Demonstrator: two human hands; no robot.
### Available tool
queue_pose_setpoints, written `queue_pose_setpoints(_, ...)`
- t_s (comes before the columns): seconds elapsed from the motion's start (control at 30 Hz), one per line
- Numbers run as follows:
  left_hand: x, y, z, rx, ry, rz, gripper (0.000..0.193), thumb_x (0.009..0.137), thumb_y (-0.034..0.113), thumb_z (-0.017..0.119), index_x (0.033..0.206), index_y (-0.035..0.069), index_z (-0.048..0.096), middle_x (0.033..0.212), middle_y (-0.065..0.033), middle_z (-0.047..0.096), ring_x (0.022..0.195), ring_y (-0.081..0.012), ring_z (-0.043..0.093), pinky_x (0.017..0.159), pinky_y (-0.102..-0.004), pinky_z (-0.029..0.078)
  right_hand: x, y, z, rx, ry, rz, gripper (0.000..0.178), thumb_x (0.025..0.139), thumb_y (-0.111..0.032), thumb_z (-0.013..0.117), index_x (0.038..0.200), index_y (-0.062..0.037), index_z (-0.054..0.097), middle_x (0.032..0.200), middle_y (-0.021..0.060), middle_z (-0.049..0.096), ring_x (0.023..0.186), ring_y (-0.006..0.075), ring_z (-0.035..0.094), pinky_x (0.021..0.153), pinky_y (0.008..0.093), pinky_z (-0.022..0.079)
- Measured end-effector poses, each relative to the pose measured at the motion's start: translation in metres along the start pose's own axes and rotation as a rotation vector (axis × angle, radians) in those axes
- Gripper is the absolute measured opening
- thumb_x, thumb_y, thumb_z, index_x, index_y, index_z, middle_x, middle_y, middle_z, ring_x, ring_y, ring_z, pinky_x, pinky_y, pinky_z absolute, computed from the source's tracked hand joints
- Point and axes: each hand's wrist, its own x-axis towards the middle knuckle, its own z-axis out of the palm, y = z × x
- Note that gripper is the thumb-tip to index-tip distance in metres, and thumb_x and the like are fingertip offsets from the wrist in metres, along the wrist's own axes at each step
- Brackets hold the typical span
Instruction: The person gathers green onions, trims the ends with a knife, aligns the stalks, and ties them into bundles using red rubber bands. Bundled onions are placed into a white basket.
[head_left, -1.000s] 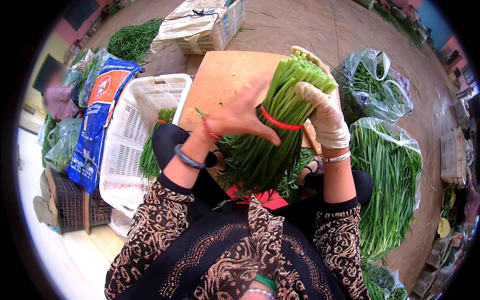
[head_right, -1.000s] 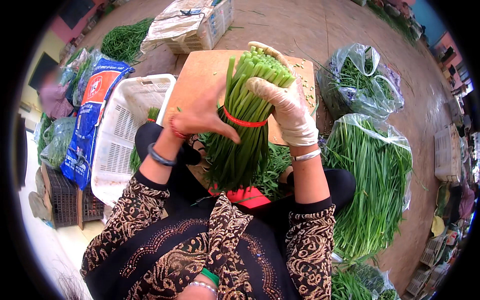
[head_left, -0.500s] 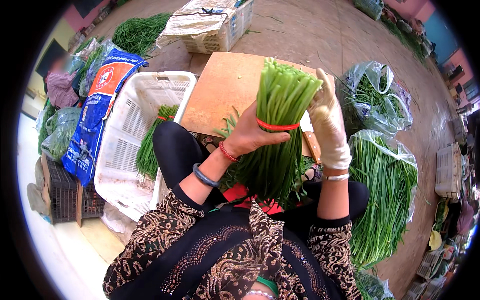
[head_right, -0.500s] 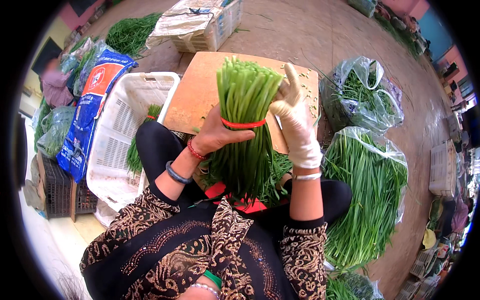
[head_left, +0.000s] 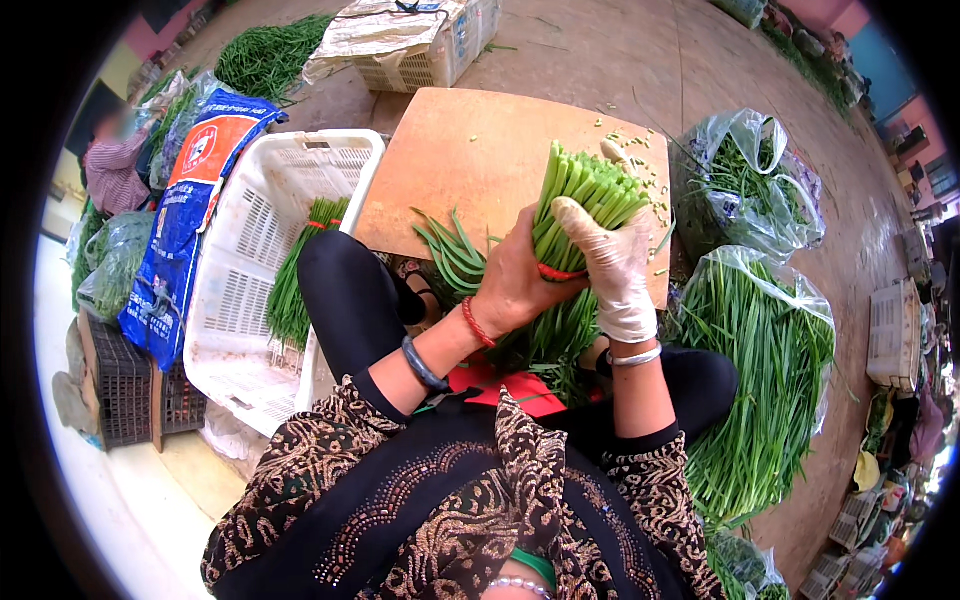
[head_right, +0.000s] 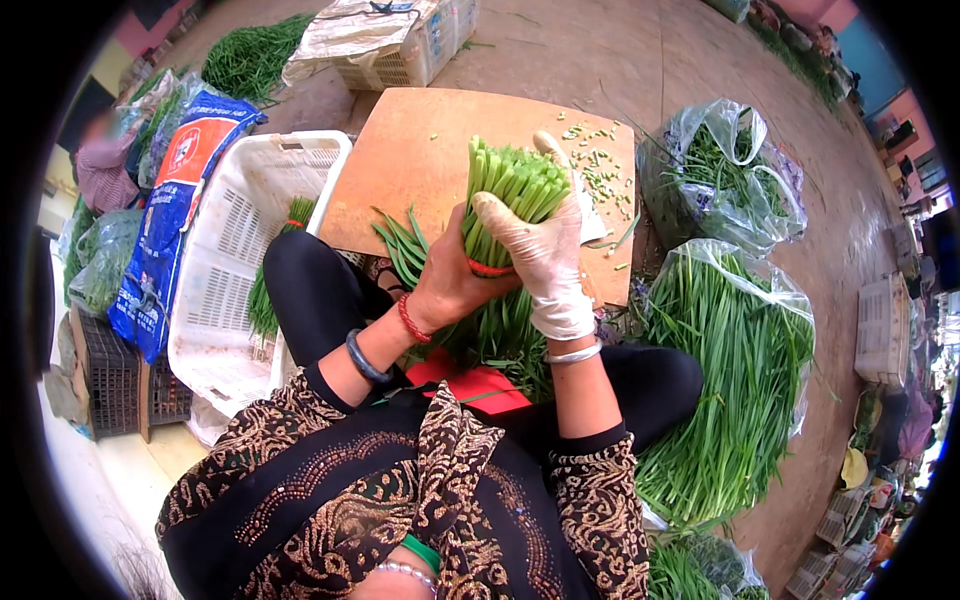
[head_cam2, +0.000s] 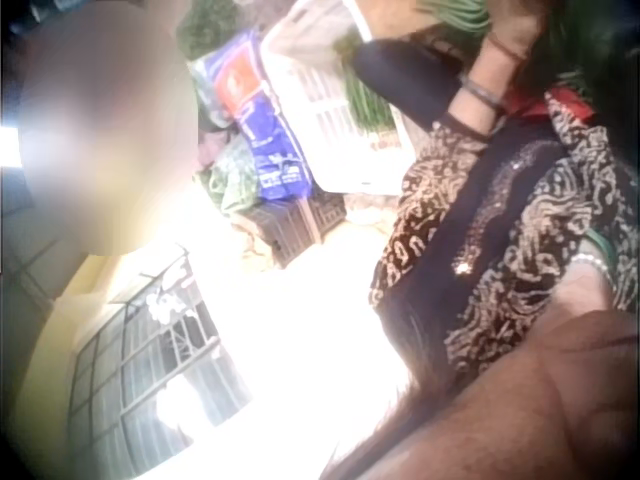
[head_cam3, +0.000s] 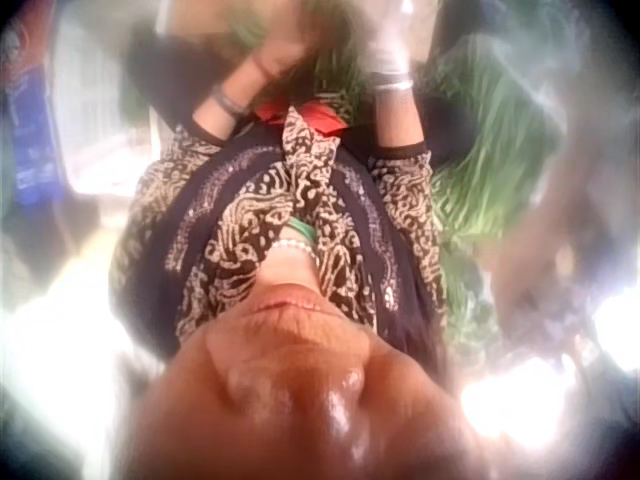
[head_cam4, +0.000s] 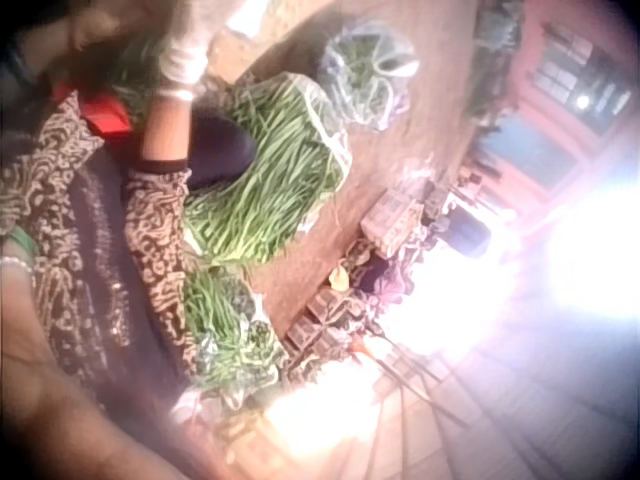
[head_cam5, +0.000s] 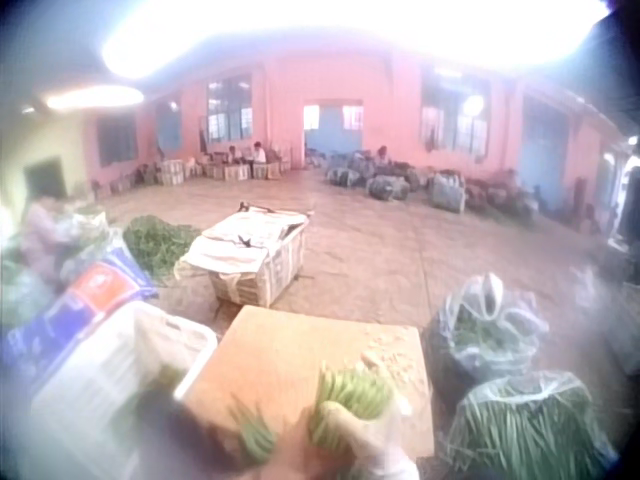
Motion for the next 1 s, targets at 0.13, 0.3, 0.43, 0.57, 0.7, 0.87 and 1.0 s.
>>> queue_pose_setpoints(0.13,0.026,0.009,-0.039,0.085,-0.281,0.204,0.108,0.06,0.032,0.095,0.143,-0.001,0.035,0.131,-0.0178,0.056,0.123,-0.0284,0.054,0.105,-0.0376,0.042,0.012,-0.017,-0.015,0.027,-0.066,0.077,0.096,0.077,-0.017,0.083,0.15,0.0041,0.024,0.116,0.0076,0.065,0.102,0.0152,0.062,0.092,0.0305,0.05)
queue_pose_setpoints(0.3,0.03,-0.012,-0.03,-0.484,-0.415,-0.096,0.088,0.067,0.021,0.091,0.139,0.001,0.044,0.127,-0.0074,0.059,0.118,-0.0166,0.054,0.103,-0.0337,0.043,0.02,-0.023,0.0,0.079,-0.171,0.12,0.099,0.075,-0.027,0.085,0.15,0.0021,0.027,0.118,0.0085,0.064,0.106,0.0168,0.061,0.095,0.0311,0.047)
queue_pose_setpoints(0.43,0.027,-0.017,-0.033,-0.584,-0.282,-0.159,0.069,0.073,0.014,0.086,0.131,0.001,0.052,0.12,-0.0044,0.063,0.112,-0.0128,0.057,0.099,-0.0301,0.045,0.034,-0.002,-0.012,0.022,-0.301,0.048,0.103,0.077,-0.039,0.082,0.152,0.001,0.024,0.129,0.0118,0.058,0.118,0.0197,0.055,0.101,0.033,0.043)
queue_pose_setpoints(0.57,0.03,-0.013,-0.039,-0.733,-0.113,-0.158,0.056,0.078,0.008,0.081,0.127,0.002,0.056,0.118,-0.0033,0.064,0.108,-0.0123,0.059,0.096,-0.0292,0.047,0.013,0.046,-0.023,-0.185,-0.34,0.102,0.13,0.066,-0.043,0.09,0.152,0.0096,0.008,0.151,0.0226,0.036,0.142,0.0277,0.032,0.116,0.0371,0.025)
queue_pose_setpoints(0.7,0.03,-0.015,-0.032,-0.836,0.051,-0.151,0.049,0.081,0.007,0.076,0.126,0.003,0.057,0.116,-0.0031,0.064,0.105,-0.0123,0.06,0.093,-0.029,0.049,-0.019,0.046,0.012,-0.225,-0.31,0.029,0.121,0.059,-0.027,0.096,0.152,-0.0011,0.023,0.141,0.0146,0.047,0.127,0.0216,0.048,0.105,0.0359,0.042)
queue_pose_setpoints(0.87,0.025,-0.022,-0.037,-0.757,0.024,-0.167,0.057,0.083,0.01,0.075,0.134,0.002,0.051,0.124,-0.0054,0.06,0.113,-0.0148,0.057,0.1,-0.0304,0.045,-0.014,0.057,0.006,-0.266,-0.333,0.22,0.104,0.066,-0.019,0.091,0.148,-0.0016,0.03,0.131,0.0115,0.056,0.115,0.0186,0.056,0.098,0.0339,0.047)
queue_pose_setpoints(1.0,0.038,-0.033,-0.081,-0.708,-0.261,-0.027,0.077,0.083,0.031,0.079,0.142,0.001,0.041,0.134,-0.008,0.055,0.124,-0.0176,0.051,0.109,-0.0341,0.037,-0.01,0.032,0.003,-0.13,-0.401,0.361,0.087,0.071,-0.018,0.087,0.141,-0.0001,0.04,0.119,0.0077,0.062,0.104,0.0148,0.059,0.093,0.0313,0.049)
